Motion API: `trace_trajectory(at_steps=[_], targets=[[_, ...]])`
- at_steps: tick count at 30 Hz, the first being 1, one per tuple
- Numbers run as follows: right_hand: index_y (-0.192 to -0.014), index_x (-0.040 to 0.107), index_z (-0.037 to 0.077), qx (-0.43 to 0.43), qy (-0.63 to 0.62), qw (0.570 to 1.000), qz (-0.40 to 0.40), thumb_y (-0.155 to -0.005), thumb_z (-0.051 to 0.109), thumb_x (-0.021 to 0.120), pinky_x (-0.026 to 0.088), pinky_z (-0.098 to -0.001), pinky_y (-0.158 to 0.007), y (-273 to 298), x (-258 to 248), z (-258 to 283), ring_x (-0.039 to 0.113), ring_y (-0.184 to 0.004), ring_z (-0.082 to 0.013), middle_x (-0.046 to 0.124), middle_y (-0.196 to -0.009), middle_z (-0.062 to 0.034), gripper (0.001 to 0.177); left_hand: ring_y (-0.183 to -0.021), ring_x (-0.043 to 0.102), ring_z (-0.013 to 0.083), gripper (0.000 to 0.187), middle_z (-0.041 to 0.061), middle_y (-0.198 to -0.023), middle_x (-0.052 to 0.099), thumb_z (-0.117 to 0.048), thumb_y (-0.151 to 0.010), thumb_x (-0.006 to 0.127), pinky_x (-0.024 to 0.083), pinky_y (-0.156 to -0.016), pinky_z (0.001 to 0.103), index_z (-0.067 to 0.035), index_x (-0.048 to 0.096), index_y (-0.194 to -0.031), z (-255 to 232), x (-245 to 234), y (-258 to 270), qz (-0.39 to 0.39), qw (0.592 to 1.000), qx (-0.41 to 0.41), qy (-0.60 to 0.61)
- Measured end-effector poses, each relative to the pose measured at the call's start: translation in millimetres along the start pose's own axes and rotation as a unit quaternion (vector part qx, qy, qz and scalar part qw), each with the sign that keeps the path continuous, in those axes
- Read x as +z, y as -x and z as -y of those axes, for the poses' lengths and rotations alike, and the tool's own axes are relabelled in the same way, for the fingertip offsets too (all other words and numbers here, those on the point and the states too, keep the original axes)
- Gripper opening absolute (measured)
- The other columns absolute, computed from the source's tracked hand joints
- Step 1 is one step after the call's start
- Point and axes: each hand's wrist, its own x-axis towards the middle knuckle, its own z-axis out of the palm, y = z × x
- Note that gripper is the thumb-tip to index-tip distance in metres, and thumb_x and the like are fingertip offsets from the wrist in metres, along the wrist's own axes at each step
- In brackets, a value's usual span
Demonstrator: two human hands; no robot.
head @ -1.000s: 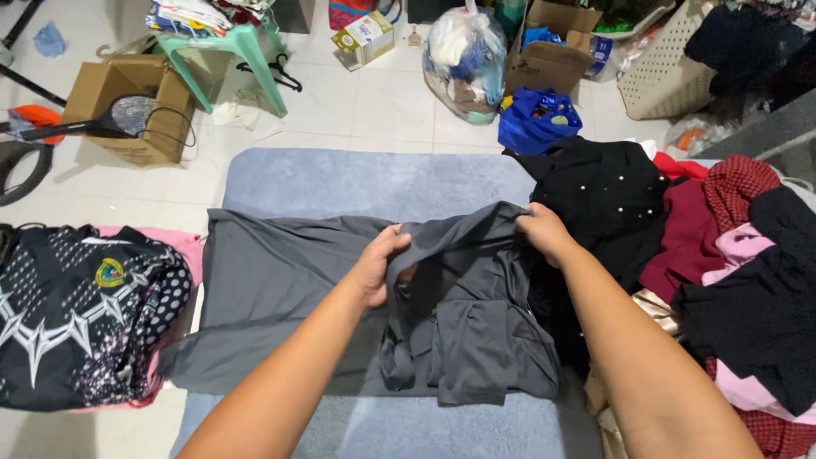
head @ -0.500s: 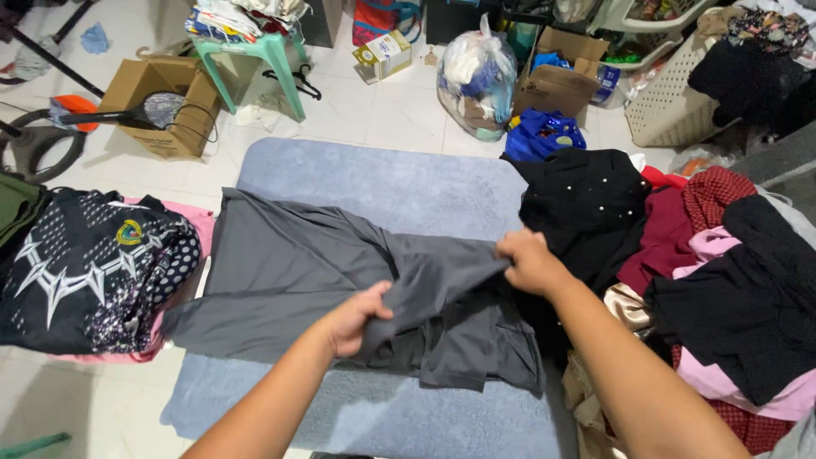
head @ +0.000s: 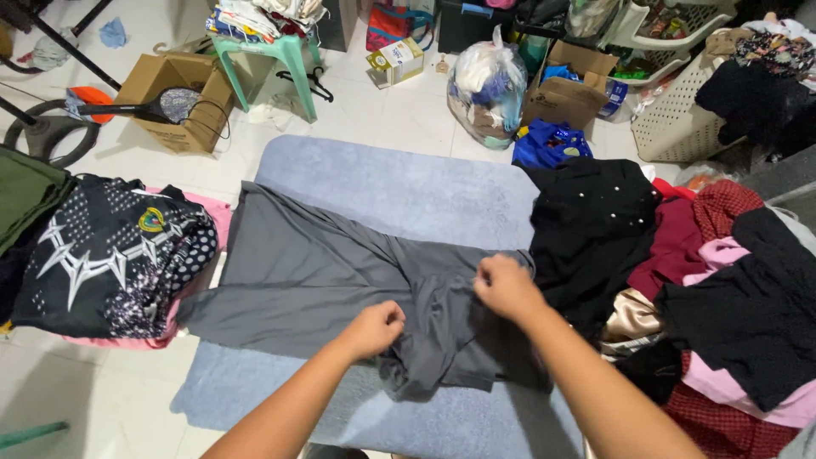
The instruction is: The recorder folds a grey t-shirt on a blue cushioned surface in a cluttered room.
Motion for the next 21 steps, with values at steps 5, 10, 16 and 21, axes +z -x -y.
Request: trace_trajectory(at_steps=[5,10,16,21], targets=[[-0.087,0.064,0.005,0.064,-0.125,0.989,0.054,-0.084,0.034,0.074,0.053,-0.0443,-0.08,-11.9,32.2,67.5,0.065,-0.089,-0.0345,0.066,-0.089,-0.0154,0.031,-0.087,0.07,0.0298,0.018,0.013,-0.092,0.072,-0.019,-0.085,0.066,0.056,-0.078,0.042,-0.006,0.068,-0.098,25.4,-85.0,-21.2,-0.082,0.991,0.035,-0.097],[-0.094,0.063,0.004,0.123,-0.1,0.986,0.059,-0.085,0.039,0.075,0.052,-0.0449,-0.084,-44.8,57.1,121.8,0.064,-0.096,-0.0351,0.066,-0.096,-0.016,0.038,-0.11,0.062,0.0309,0.023,0.011,-0.106,0.066,-0.024,-0.081,0.068,0.05,-0.088,0.052,-0.014,0.067,-0.102,32.9,-189.3,-46.5,-0.141,0.946,0.003,-0.291],[-0.102,0.061,0.005,0.176,-0.025,0.982,0.059,-0.079,0.042,0.079,0.05,-0.0489,-0.088,-86.1,82.7,160.8,0.06,-0.107,-0.0385,0.062,-0.108,-0.0168,0.048,-0.123,0.058,0.0275,0.044,0.009,-0.125,0.062,-0.02,-0.076,0.07,0.044,-0.098,0.053,-0.013,0.062,-0.118,78.2,-272.9,-106.0,-0.175,0.886,0.097,-0.418],[-0.1,0.065,0.004,0.163,0.021,0.986,0.009,-0.084,0.017,0.063,0.051,-0.0506,-0.093,-98.2,127.4,120.8,0.062,-0.108,-0.0404,0.064,-0.108,-0.0207,0.022,-0.139,0.048,0.0236,0.065,0.01,-0.144,0.055,-0.018,-0.073,0.072,0.033,-0.112,0.057,-0.012,0.055,-0.136,95.9,-301.4,-135.2,-0.102,0.861,0.162,-0.471]])
